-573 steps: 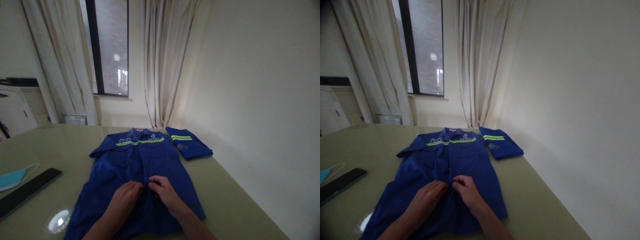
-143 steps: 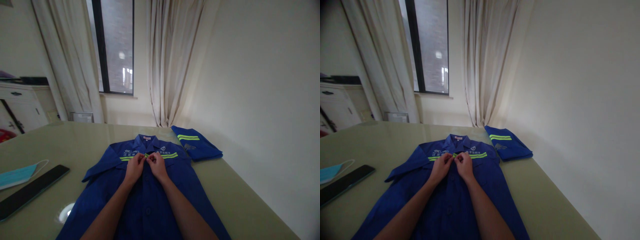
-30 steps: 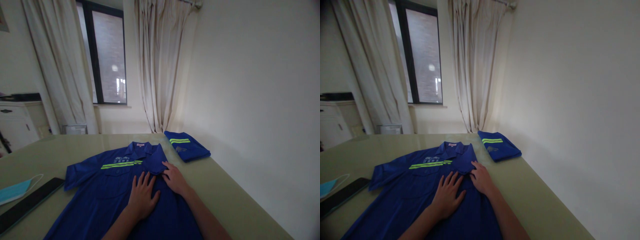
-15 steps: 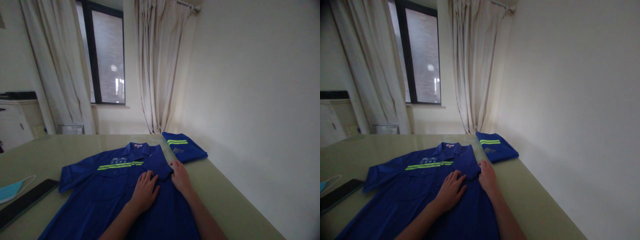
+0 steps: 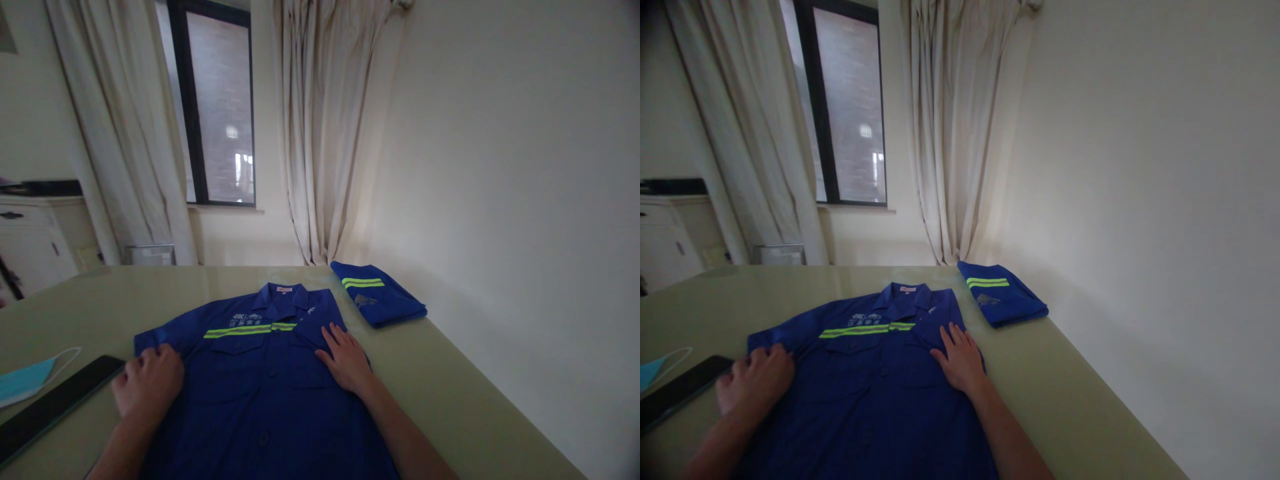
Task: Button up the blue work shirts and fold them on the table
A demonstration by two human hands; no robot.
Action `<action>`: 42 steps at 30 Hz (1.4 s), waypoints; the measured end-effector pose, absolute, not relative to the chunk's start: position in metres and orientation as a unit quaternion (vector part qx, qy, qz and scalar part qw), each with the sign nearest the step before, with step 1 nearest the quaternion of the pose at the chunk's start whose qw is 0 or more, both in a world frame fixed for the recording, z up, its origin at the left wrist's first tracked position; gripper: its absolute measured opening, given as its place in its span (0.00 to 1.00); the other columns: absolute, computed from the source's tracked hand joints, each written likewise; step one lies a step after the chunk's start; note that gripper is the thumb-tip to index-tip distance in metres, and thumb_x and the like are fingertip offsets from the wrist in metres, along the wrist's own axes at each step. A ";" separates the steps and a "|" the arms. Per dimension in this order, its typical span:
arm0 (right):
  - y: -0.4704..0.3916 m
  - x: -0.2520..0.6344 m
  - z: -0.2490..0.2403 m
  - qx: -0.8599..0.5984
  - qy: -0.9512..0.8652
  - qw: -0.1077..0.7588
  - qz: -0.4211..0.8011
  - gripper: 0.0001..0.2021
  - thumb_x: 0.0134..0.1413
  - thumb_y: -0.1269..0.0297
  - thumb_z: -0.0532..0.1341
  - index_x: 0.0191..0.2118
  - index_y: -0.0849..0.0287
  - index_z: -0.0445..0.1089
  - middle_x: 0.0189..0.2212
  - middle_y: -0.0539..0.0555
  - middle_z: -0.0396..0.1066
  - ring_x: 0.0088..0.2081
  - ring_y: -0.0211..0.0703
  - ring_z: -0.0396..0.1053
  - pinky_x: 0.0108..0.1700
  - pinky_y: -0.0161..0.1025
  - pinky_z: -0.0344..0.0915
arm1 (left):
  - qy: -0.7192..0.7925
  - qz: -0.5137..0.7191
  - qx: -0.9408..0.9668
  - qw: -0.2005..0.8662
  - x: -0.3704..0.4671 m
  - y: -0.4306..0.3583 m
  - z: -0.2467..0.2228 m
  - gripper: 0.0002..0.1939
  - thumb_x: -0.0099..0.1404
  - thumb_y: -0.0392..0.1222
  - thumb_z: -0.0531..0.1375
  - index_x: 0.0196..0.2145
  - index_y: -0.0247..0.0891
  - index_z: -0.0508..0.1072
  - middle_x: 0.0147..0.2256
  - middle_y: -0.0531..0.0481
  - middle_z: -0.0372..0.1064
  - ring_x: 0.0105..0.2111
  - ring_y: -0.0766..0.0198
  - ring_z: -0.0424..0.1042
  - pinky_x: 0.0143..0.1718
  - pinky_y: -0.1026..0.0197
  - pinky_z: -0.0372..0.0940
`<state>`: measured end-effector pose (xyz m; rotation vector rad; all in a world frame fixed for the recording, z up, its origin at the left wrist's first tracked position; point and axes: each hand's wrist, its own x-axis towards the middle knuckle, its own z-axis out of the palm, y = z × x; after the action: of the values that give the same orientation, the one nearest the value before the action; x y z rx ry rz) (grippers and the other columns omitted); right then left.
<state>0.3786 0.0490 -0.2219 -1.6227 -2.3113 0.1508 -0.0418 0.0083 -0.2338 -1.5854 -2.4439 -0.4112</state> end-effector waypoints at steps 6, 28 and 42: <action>0.050 0.382 -0.234 -0.567 -0.807 0.145 0.075 0.33 0.69 0.41 0.48 0.71 0.55 0.57 0.71 0.59 0.51 0.71 0.53 0.49 0.71 0.53 0.44 | -0.801 -0.263 -0.529 0.098 -0.031 0.024 -0.216 0.26 0.70 0.41 0.44 0.56 0.32 0.73 0.49 0.32 0.71 0.51 0.42 0.71 0.52 0.41 0.67; 0.047 0.386 -0.234 -0.565 -0.806 0.159 0.071 0.31 0.69 0.42 0.50 0.69 0.53 0.60 0.70 0.57 0.54 0.70 0.54 0.52 0.70 0.52 0.46 | -0.689 -0.116 -0.714 0.039 0.017 0.029 -0.254 0.32 0.73 0.57 0.44 0.67 0.42 0.63 0.68 0.46 0.57 0.69 0.49 0.55 0.69 0.41 0.47; 0.102 0.351 -0.214 -0.644 -0.751 0.148 0.002 0.37 0.67 0.42 0.50 0.71 0.65 0.54 0.71 0.67 0.49 0.71 0.60 0.48 0.67 0.54 0.48 | -0.726 -0.082 -0.682 0.042 0.033 0.029 -0.245 0.36 0.71 0.59 0.46 0.70 0.37 0.57 0.71 0.39 0.49 0.71 0.43 0.47 0.69 0.39 0.45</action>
<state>0.3512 0.1021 -0.2136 -1.8517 -2.1600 0.0060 0.0325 0.0295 -0.2447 -2.0864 -2.2215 -0.2498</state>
